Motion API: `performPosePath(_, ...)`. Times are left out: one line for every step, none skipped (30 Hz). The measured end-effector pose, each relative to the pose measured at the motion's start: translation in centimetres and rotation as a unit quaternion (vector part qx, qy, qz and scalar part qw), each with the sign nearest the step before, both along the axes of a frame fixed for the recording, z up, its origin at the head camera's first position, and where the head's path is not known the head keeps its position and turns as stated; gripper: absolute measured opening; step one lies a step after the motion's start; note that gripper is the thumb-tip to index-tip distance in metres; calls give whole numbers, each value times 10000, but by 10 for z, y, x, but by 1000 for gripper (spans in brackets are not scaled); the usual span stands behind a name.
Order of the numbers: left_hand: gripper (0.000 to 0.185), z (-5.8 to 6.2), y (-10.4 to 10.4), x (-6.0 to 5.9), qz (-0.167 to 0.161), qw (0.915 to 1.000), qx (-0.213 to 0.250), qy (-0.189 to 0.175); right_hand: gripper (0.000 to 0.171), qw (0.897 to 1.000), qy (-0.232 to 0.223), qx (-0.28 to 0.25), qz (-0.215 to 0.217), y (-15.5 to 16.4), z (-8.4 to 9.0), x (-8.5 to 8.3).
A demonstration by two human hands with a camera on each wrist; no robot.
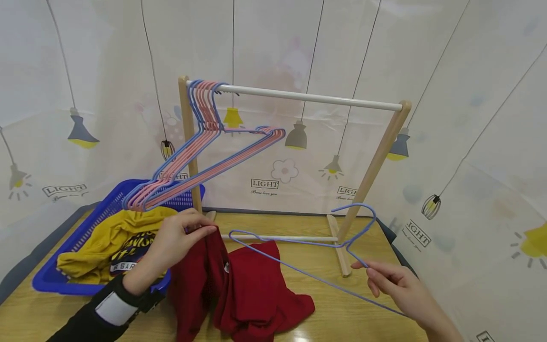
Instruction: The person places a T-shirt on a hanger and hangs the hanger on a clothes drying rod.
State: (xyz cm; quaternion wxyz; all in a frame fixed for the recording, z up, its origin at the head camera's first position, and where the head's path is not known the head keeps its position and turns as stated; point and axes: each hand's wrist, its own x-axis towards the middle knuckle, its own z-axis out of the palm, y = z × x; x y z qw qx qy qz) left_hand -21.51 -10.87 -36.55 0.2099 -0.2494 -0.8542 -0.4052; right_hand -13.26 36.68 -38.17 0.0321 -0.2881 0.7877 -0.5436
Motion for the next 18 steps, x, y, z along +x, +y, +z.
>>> performPosePath(4,0,0,0,1,10000,-3,29,38,10000,-6,-12,68,-1,-1,0)
performPosePath(5,0,0,0,7,10000,-9,48,39,9999,14,-26,133,-1,-1,-1)
performPosePath(5,0,0,0,8,10000,-16,67,40,9998,27,-31,175,-2,-2,-1)
performPosePath(5,1,0,0,12,10000,-25,83,41,9998,11,-40,198,-3,-3,-1)
performPosePath(5,1,1,0,10,9999,-31,99,42,9998,13,-38,213,-4,-4,-2)
performPosePath(5,2,1,1,-5,9999,-28,123,43,9997,9,-37,233,-5,-5,-2)
performPosePath(5,3,2,1,-2,9999,-26,131,44,9997,-18,-43,248,-6,-6,-3)
performPosePath(5,4,3,1,1,9999,-24,145,45,9995,-36,-74,298,-7,-6,-4)
performPosePath(5,5,3,2,0,9999,-16,144,46,9993,-40,-101,347,-7,-7,-5)
performPosePath(5,5,4,2,-10,9999,-8,137,46,9990,-61,-132,413,-8,-8,-5)
performPosePath(5,6,5,3,-23,9999,9,112,46,9987,-84,-165,482,-9,-9,-6)
performPosePath(5,7,5,3,-36,10000,21,87,46,9981,-117,-207,563,-10,-10,-7)
performPosePath(5,7,6,3,-39,10000,26,58,46,9975,-124,-249,656,-11,-11,-8)
performPosePath(5,7,7,4,-59,10000,34,41,46,9969,-156,-276,724,-13,-12,-9)
performPosePath(5,8,8,5,-97,9999,48,27,45,9963,-177,-292,783,-14,-12,-10)
performPosePath(4,9,9,6,-138,9999,64,5,45,9959,-230,-307,825,-15,-12,-10)
performPosePath(5,9,10,7,-181,9998,76,-12,44,9956,-252,-303,854,-16,-12,-10)
performPosePath(4,10,11,8,-223,9997,86,-17,43,9955,-282,-282,863,-17,-12,-10)
